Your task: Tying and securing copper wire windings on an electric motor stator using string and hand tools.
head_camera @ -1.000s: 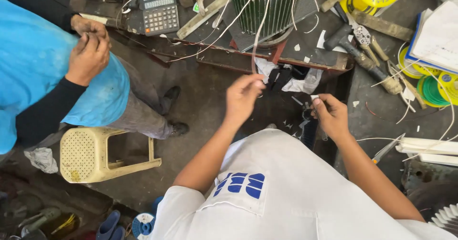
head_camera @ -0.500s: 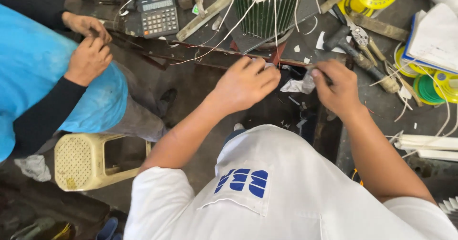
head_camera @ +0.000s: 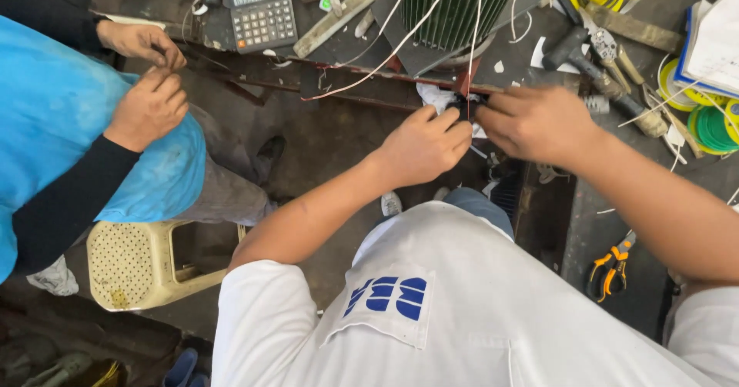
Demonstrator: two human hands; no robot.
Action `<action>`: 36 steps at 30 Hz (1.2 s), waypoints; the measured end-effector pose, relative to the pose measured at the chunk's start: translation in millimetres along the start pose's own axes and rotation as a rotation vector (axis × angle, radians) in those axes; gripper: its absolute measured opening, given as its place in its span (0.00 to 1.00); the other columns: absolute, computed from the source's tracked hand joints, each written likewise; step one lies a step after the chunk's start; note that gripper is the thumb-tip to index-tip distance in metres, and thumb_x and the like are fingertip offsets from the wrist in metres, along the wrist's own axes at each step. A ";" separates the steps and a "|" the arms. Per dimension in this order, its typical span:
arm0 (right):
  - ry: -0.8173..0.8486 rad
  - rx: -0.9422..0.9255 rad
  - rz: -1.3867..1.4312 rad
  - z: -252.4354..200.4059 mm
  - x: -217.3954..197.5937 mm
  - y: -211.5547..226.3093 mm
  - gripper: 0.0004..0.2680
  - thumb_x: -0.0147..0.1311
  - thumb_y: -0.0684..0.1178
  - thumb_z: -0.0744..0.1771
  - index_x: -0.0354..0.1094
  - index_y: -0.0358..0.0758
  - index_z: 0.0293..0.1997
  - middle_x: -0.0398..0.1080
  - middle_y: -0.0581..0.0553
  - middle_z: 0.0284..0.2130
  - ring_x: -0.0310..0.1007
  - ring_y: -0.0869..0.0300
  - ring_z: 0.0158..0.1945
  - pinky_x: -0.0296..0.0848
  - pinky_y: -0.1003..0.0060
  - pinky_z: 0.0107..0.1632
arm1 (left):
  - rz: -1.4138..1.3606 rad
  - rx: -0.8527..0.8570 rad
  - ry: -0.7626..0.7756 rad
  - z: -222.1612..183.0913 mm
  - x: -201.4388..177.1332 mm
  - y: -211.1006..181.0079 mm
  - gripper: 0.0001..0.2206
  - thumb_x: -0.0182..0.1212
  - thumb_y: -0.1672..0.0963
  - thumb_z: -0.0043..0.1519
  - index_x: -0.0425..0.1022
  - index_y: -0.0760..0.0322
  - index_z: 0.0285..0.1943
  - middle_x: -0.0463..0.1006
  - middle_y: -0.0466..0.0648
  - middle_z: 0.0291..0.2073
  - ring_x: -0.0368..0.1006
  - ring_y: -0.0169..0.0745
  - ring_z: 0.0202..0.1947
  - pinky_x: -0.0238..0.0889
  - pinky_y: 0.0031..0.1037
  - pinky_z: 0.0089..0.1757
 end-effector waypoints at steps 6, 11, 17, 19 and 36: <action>0.101 -0.001 -0.107 -8.2 47.5 -29.5 0.02 0.54 0.47 0.66 0.70 0.47 0.32 0.69 0.50 0.25 0.74 0.56 0.31 0.72 0.64 0.29 | 0.009 -0.027 0.027 4.5 6.4 6.0 0.09 0.52 0.64 0.59 0.73 0.60 0.27 0.67 0.43 0.27 0.66 0.45 0.31 0.54 0.30 0.29; 0.205 -0.085 -0.070 5.5 31.9 -27.9 0.03 0.55 0.50 0.64 0.70 0.47 0.32 0.72 0.50 0.28 0.77 0.55 0.34 0.75 0.62 0.31 | 0.009 -0.046 0.023 10.9 13.3 -0.6 0.09 0.52 0.64 0.59 0.72 0.62 0.26 0.66 0.46 0.26 0.65 0.46 0.29 0.54 0.31 0.28; 0.171 -0.077 -0.025 -8.1 38.9 -37.5 0.03 0.52 0.50 0.65 0.70 0.46 0.34 0.71 0.51 0.29 0.76 0.55 0.33 0.74 0.62 0.30 | 0.060 -0.132 0.018 5.6 21.7 -1.8 0.07 0.53 0.62 0.60 0.75 0.61 0.30 0.69 0.45 0.29 0.68 0.46 0.31 0.56 0.31 0.28; 0.213 -0.063 0.136 -18.8 44.6 -31.2 0.04 0.54 0.50 0.64 0.70 0.46 0.31 0.71 0.52 0.27 0.76 0.54 0.32 0.73 0.61 0.28 | 0.046 -0.174 0.022 -2.1 24.1 -9.7 0.08 0.53 0.62 0.61 0.75 0.62 0.31 0.69 0.45 0.29 0.68 0.46 0.31 0.56 0.31 0.28; -0.102 0.378 0.796 -20.8 80.4 -88.4 0.03 0.58 0.41 0.69 0.75 0.40 0.44 0.75 0.42 0.33 0.77 0.47 0.40 0.74 0.59 0.42 | -2.252 -1.485 -0.565 -90.3 157.0 -23.4 0.18 0.49 0.49 0.71 0.73 0.64 0.60 0.82 0.47 0.44 0.77 0.34 0.41 0.68 0.21 0.37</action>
Point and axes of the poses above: each hand's wrist, its own z-axis towards the middle knuckle, its own x-axis out of the palm, y = z × x, the point moved 10 cm from there along z, towards the middle knuckle
